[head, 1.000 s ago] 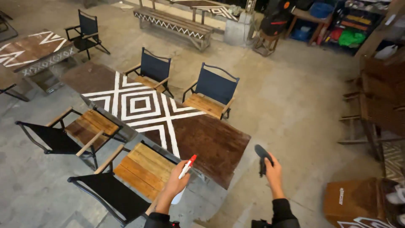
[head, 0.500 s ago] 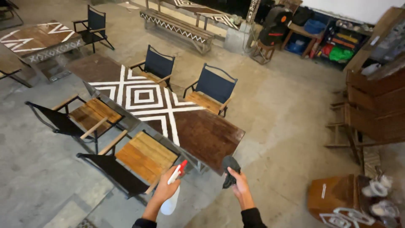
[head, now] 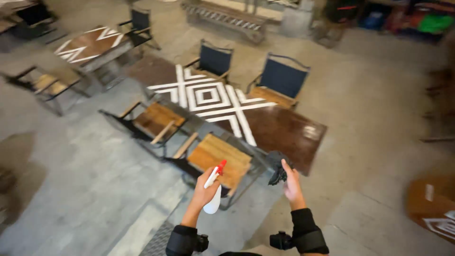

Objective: The person sprays a liquid from a bottle onto wooden furniture surfaces and wipes them with a cloth. The person moves between several tables and stools, cleaning both plain and patterned surfaces in a workshop setting.

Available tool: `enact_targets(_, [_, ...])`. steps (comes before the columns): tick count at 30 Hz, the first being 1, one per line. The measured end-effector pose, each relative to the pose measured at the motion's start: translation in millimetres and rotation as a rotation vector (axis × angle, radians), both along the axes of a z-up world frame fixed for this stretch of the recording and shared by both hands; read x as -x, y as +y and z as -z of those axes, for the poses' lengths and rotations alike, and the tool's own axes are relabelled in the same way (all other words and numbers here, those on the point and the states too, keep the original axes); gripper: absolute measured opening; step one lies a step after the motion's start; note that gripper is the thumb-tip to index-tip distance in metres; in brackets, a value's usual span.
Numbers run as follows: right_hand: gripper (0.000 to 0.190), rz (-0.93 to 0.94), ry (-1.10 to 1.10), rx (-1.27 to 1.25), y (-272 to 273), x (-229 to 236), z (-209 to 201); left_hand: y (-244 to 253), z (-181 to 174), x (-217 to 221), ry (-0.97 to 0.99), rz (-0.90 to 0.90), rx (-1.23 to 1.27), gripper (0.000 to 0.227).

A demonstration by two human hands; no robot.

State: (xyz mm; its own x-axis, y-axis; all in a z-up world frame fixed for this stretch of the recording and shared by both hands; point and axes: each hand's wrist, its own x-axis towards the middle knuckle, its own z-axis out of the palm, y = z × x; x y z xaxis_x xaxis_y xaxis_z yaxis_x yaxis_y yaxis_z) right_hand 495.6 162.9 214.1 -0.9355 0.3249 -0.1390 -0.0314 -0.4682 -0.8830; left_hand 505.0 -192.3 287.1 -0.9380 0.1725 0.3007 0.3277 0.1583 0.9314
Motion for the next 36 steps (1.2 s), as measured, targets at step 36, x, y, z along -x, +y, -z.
enact_targets(36, [0.041, -0.381, -0.051, -0.279, -344.7, 349.7, -27.1, -322.0, 10.0, 266.7, -0.115, -0.155, -0.075, 0.04])
